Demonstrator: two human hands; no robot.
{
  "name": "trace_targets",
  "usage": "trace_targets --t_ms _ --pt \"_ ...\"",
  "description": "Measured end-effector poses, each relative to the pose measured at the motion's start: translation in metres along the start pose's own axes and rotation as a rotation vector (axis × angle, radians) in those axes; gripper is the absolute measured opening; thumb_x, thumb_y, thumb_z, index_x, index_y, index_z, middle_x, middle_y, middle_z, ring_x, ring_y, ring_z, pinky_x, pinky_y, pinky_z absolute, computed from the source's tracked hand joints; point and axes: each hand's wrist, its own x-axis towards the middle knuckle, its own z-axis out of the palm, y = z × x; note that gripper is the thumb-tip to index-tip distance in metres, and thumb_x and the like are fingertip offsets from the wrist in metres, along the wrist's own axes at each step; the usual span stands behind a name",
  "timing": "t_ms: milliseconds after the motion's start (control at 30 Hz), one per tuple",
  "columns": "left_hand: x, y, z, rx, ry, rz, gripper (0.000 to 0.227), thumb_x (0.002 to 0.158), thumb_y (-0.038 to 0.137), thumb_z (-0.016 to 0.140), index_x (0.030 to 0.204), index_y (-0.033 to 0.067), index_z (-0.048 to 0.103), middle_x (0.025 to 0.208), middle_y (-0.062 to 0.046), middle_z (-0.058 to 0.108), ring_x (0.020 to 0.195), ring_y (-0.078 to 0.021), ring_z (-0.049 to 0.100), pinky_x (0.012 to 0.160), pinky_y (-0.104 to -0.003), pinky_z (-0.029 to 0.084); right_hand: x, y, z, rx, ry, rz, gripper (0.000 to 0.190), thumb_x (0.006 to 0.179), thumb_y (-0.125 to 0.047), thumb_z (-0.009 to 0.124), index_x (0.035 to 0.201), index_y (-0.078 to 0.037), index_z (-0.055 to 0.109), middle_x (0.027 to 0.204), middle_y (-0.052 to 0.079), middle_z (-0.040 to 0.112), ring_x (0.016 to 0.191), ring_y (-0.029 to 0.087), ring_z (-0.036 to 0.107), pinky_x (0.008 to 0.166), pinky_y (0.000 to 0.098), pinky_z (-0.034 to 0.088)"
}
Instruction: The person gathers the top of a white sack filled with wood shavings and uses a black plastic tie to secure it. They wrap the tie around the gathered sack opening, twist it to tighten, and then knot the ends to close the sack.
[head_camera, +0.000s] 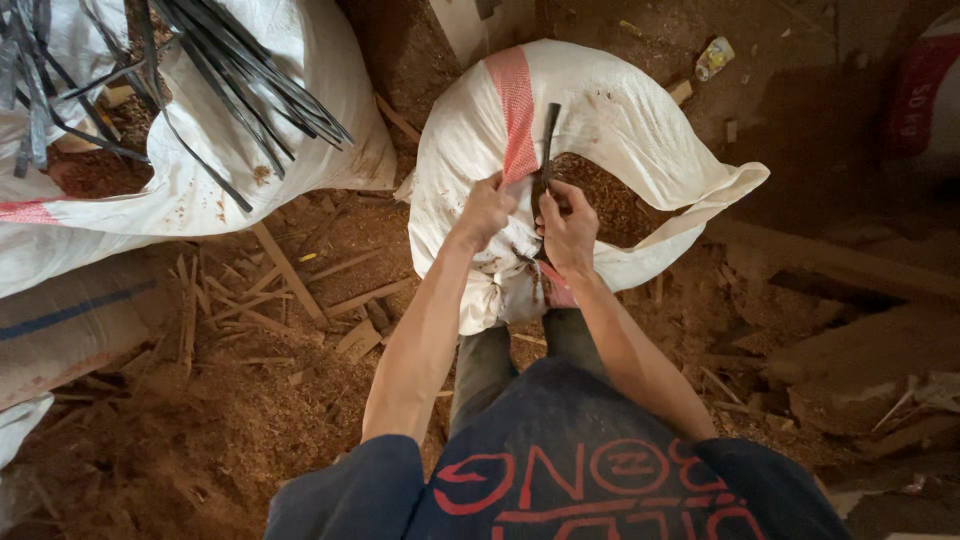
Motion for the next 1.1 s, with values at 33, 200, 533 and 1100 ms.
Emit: trace_targets --t_ms 33,200,533,1100 --pt "-0.001 0.002 0.003 0.03 -0.013 -0.019 0.041 0.081 0.001 0.06 0.121 -0.001 0.068 0.086 -0.002 0.069 0.067 -0.0101 0.058 0.058 -0.028 0.047 0.001 -0.001 0.0 -0.029 0.023 -0.011 0.024 0.097 -0.013 0.069 0.117 0.001 0.067 0.086 0.003 0.071 0.066 0.007 0.065 0.054 0.0229 0.055" --pt "-0.012 0.011 0.011 0.364 0.056 0.109 0.029 0.093 0.012 0.064 0.115 -0.0037 0.073 0.09 -0.017 0.072 0.076 -0.0217 0.064 0.067 -0.035 0.051 0.005 -0.008 0.006 -0.08 0.101 -0.033 0.017 0.095 -0.013 0.073 0.1 0.003 0.07 0.08 0.007 0.073 0.063 0.01 0.068 0.053 0.025 0.055" --pt "-0.047 -0.001 0.054 0.679 0.648 0.453 0.015 0.091 0.01 0.07 0.104 0.0036 0.074 0.096 -0.02 0.068 0.079 -0.0371 0.071 0.07 -0.043 0.057 0.032 -0.026 0.006 -0.328 -0.195 -0.14 0.024 0.089 -0.014 0.071 0.104 0.004 0.076 0.086 0.008 0.077 0.075 0.009 0.068 0.07 0.0259 0.056" --pt "-0.067 -0.002 0.065 0.604 0.59 0.57 0.013 0.093 0.006 0.07 0.106 0.0064 0.072 0.1 -0.018 0.066 0.086 -0.0403 0.068 0.076 -0.047 0.057 0.062 0.047 -0.018 0.252 -0.676 0.041 0.025 0.098 -0.024 0.053 0.111 -0.007 0.065 0.101 0.003 0.066 0.095 0.015 0.063 0.084 0.0306 0.053"
